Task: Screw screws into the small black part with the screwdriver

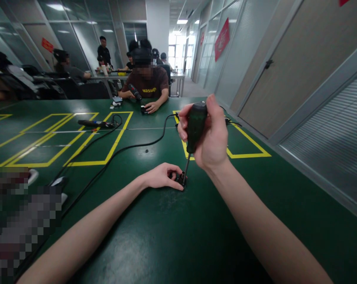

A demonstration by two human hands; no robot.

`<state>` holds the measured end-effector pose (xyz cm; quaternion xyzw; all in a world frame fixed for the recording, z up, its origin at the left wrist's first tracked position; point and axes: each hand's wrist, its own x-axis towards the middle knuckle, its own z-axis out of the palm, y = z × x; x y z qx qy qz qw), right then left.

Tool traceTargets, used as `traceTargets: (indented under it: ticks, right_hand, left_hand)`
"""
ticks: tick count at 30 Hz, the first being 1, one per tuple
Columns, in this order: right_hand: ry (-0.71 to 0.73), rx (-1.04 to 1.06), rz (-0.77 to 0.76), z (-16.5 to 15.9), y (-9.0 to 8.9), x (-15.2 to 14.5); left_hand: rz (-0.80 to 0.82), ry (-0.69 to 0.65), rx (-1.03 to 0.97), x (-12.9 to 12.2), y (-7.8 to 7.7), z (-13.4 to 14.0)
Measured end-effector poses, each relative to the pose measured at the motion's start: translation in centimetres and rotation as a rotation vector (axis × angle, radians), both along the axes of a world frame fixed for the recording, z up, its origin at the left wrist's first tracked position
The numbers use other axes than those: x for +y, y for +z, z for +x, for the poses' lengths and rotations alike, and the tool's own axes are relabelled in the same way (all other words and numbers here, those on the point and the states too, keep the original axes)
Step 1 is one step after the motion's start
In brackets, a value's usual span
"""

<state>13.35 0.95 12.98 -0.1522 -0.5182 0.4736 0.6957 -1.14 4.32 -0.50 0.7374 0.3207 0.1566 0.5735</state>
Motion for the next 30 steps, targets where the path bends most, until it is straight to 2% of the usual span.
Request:
traceTargets:
  ticks: [7, 15, 23, 30]
  right_hand:
    - [-0.001, 0.048, 0.058, -0.15, -0.09, -0.25]
    - [0.016, 0.036, 0.038, -0.12, -0.16, -0.24]
    - [0.022, 0.057, 0.126, -0.11, -0.39, 0.0]
    - [-0.009, 0.055, 0.073, -0.15, -0.25, -0.13]
  left_hand:
    - [-0.01, 0.01, -0.001, -0.12, 0.11, 0.05]
    - [-0.004, 0.006, -0.009, -0.02, -0.15, -0.03]
    - [-0.008, -0.001, -0.009, 0.06, -0.23, -0.03]
    - [-0.004, 0.004, -0.008, 0.04, -0.23, -0.07]
